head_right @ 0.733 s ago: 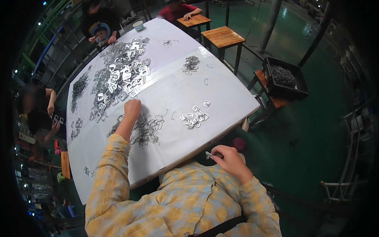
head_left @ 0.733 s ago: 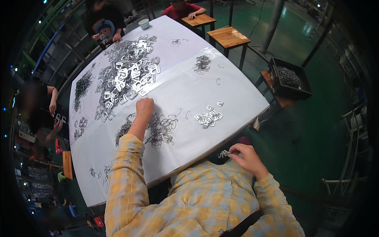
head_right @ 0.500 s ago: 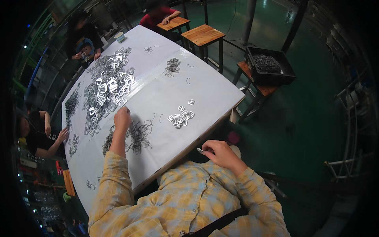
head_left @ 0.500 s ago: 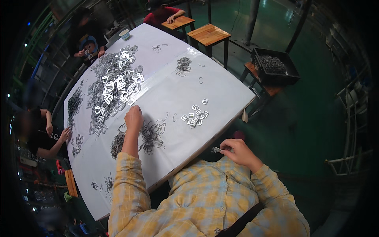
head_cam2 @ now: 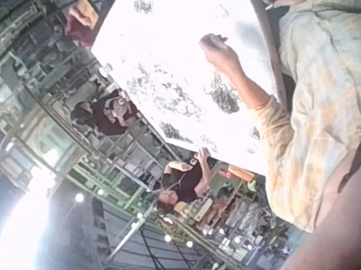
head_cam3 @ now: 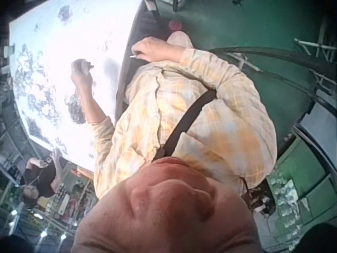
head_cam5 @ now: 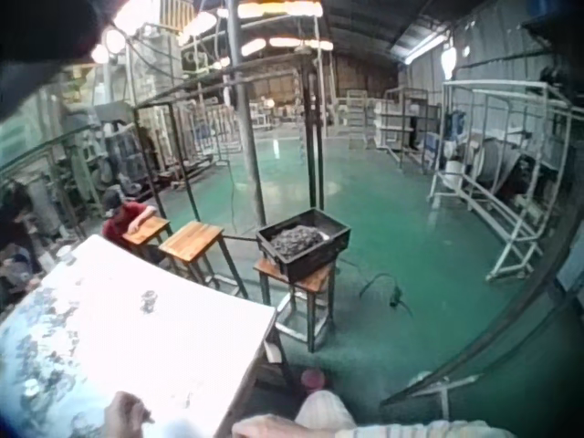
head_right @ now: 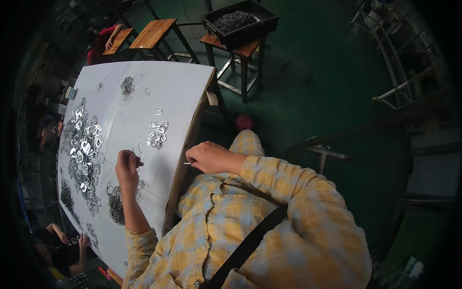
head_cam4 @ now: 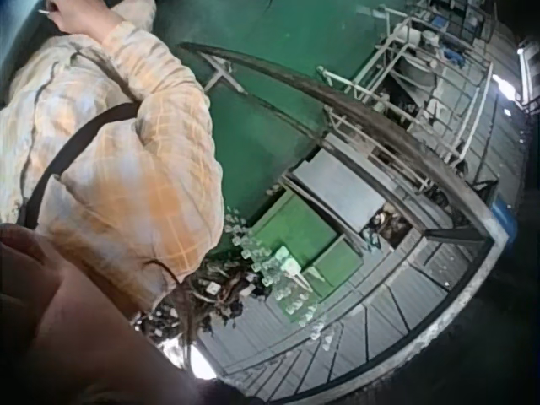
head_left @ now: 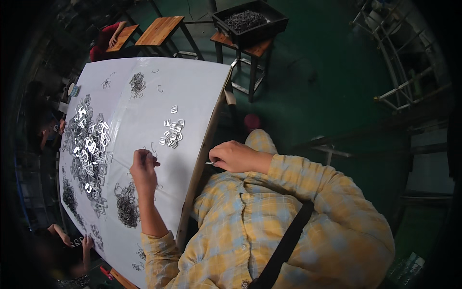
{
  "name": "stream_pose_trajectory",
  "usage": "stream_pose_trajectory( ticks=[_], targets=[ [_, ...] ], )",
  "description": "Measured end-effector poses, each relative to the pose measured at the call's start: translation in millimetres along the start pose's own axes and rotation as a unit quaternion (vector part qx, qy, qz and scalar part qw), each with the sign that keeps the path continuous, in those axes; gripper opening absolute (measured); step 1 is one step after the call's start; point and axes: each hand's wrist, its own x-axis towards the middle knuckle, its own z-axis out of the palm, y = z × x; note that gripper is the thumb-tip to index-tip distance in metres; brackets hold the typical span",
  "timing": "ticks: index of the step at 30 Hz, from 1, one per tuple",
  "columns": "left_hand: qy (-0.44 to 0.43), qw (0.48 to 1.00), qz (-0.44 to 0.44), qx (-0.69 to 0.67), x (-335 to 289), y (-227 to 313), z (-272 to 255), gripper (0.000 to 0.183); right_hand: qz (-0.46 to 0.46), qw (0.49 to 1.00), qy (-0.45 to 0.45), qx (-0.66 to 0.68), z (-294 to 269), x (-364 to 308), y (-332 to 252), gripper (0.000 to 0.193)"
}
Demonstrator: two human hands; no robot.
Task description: The person sorts metal buckles and wire rings from a pile on a table, picking them up by hand and placing the buckles into a container.
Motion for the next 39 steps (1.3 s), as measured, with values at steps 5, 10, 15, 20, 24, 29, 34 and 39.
stream_pose_trajectory(
  ticks=[5,10,15,20,24,29,34,39],
  targets=[
    [-0.049,0.998,0.011,-0.024,-9.4,4.3,16.3,0.008,-0.011,1.0,0.026,-0.004,19.3,-2.6,8.8,0.009],
    [-0.068,0.996,0.019,-0.061,-13.7,34.5,43.2,0.009,-0.009,0.998,0.064,-0.008,22.6,-7.4,13.1,0.009],
    [-0.023,0.994,0.04,-0.103,-38.8,37.0,51.5,0.007,-0.039,0.997,0.066,-0.029,38.5,-1.3,-0.8,0.011],
    [-0.041,0.996,0.066,-0.047,-38.9,64.8,43.1,0.003,-0.034,0.997,0.065,-0.01,-1.4,10.5,8.6,0.011],
    [-0.077,0.99,0.032,-0.113,-44.1,57.4,50.8,0.006,0.028,0.996,0.052,0.063,-19.1,20.6,4.1,0.011],
    [-0.079,0.983,0.046,-0.158,-50.1,47.0,63.4,0.008,0.005,0.997,0.026,0.07,-17.1,23.9,-6.5,0.011],
    [-0.068,0.986,0.061,-0.141,-53.4,44.4,68.0,0.009,0.016,0.998,0.002,0.058,-16.3,24.5,-15.6,0.012],
    [-0.056,0.987,0.054,-0.139,-55.5,39.7,69.2,0.009,0.011,0.997,-0.005,0.074,-10.3,30.7,-19.3,0.012]
  ],
)
